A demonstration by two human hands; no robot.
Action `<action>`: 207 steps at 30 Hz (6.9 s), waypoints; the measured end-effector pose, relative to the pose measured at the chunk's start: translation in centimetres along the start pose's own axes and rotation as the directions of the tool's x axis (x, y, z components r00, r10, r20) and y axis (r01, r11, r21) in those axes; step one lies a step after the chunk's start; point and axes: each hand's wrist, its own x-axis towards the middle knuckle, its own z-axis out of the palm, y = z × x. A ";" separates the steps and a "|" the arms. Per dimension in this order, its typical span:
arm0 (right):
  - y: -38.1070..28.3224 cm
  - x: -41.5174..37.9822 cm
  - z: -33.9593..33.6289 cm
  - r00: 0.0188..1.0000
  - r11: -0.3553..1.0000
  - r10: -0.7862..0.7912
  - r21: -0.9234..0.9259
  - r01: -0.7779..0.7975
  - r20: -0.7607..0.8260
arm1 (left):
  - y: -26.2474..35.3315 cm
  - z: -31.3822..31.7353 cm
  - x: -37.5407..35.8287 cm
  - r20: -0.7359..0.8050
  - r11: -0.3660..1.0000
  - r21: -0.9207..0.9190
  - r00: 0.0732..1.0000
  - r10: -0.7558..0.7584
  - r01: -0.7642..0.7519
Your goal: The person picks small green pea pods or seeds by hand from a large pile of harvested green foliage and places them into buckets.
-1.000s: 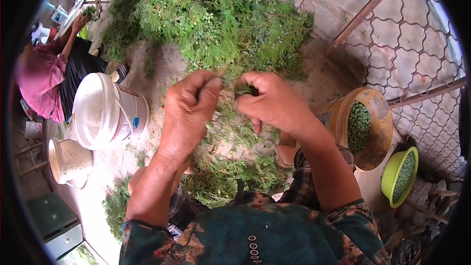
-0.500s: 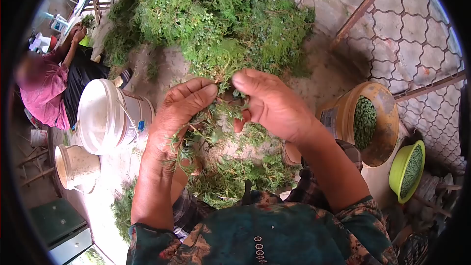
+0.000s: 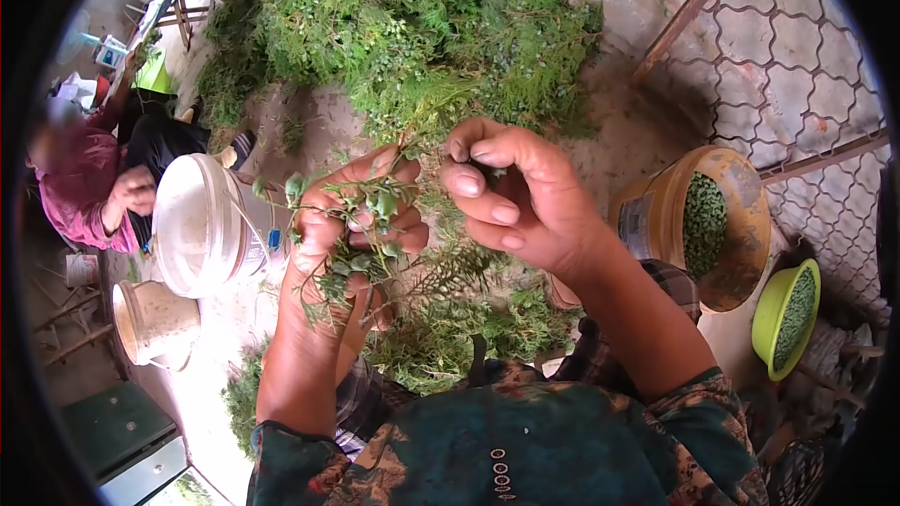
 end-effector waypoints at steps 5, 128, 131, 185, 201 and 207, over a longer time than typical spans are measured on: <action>0.2 -0.2 0.4 0.980 0.944 -0.154 -0.313 0.108 -0.127 | 0.0 -0.2 0.5 0.296 0.973 -0.226 0.955 0.033 0.037; -0.2 -0.7 0.2 0.972 0.971 -0.114 -0.232 0.065 -0.204 | 2.6 4.3 1.6 -0.127 0.997 -0.062 0.990 -0.061 0.053; -0.1 -0.7 0.8 0.962 0.976 -0.116 -0.208 0.065 -0.246 | 1.8 6.1 1.4 -0.352 0.983 0.166 0.936 -0.017 0.080; -8.3 -13.2 -0.8 0.462 -0.124 -0.886 -0.945 -0.304 -0.032 | 0.6 3.0 2.9 -0.133 0.205 0.979 0.816 0.562 0.019; 1.5 4.2 0.5 0.850 0.196 -0.522 -0.980 0.042 -0.068 | -0.6 1.8 3.9 -0.112 0.080 0.994 0.637 0.763 0.079; -0.2 6.5 -1.3 0.769 0.181 -0.631 -0.983 0.017 -0.103 | 2.3 2.6 -0.8 -0.079 0.172 0.985 0.835 0.545 -0.019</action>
